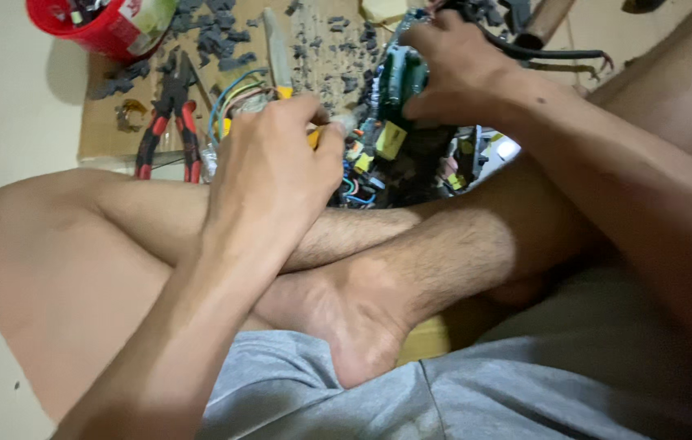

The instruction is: The person sits on the floor and uses a utility knife to scrape and clean a green circuit board. They hold the board with one hand while carefully scraping the surface with the other, removing debris and residue.

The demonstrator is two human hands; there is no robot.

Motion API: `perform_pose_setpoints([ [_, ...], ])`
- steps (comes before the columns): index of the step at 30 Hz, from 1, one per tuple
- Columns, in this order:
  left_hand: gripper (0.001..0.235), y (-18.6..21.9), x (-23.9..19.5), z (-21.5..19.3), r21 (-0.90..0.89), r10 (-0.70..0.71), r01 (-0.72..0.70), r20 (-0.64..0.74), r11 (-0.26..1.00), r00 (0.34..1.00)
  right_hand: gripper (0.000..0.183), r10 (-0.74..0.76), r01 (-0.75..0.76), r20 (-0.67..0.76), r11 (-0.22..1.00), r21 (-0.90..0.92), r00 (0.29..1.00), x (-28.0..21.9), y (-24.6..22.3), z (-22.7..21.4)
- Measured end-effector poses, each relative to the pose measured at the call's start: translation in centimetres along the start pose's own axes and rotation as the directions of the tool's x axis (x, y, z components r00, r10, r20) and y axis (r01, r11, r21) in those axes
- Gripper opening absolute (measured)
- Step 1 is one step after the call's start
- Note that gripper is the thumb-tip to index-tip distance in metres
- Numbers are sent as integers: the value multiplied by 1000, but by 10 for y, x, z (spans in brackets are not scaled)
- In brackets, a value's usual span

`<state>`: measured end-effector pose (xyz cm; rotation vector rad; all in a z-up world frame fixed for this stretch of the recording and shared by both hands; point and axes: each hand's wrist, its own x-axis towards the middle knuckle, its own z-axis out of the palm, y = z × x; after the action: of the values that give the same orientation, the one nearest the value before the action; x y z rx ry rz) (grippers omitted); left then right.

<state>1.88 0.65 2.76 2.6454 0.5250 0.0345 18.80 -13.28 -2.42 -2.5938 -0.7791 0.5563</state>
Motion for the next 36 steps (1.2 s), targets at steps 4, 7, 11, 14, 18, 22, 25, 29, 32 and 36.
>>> perform_pose_setpoints([
  [4,20,17,-11,-5,-4,-2,2,42,1000,999,101,-113,160,136,900,-404,984,21,13,14],
  [7,21,7,-10,11,1,56,-56,29,998,998,101,-182,214,113,847,-486,977,30,20,21],
  [11,46,4,-6,21,63,118,-119,26,991,993,101,-230,260,123,820,-509,965,25,15,22],
  [14,58,4,-3,24,56,101,-109,129,992,987,106,-163,244,196,815,-526,967,36,12,19],
  [18,58,1,2,29,39,85,-91,130,995,988,107,-240,295,171,783,-548,956,58,29,31],
  [22,56,7,8,31,16,52,-56,189,998,981,110,-267,293,130,770,-567,955,58,32,35],
  [25,43,17,11,30,-14,13,-10,203,1000,979,105,-265,294,135,776,-558,955,56,30,32],
  [29,24,15,4,31,-18,6,-4,147,1000,989,106,-266,291,126,793,-535,956,61,36,36],
  [32,12,0,10,42,42,42,-44,56,998,998,111,-377,348,76,734,-584,923,68,47,41],
  [36,10,17,4,30,55,-85,79,116,995,990,111,-300,321,136,750,-579,944,63,39,39],
])
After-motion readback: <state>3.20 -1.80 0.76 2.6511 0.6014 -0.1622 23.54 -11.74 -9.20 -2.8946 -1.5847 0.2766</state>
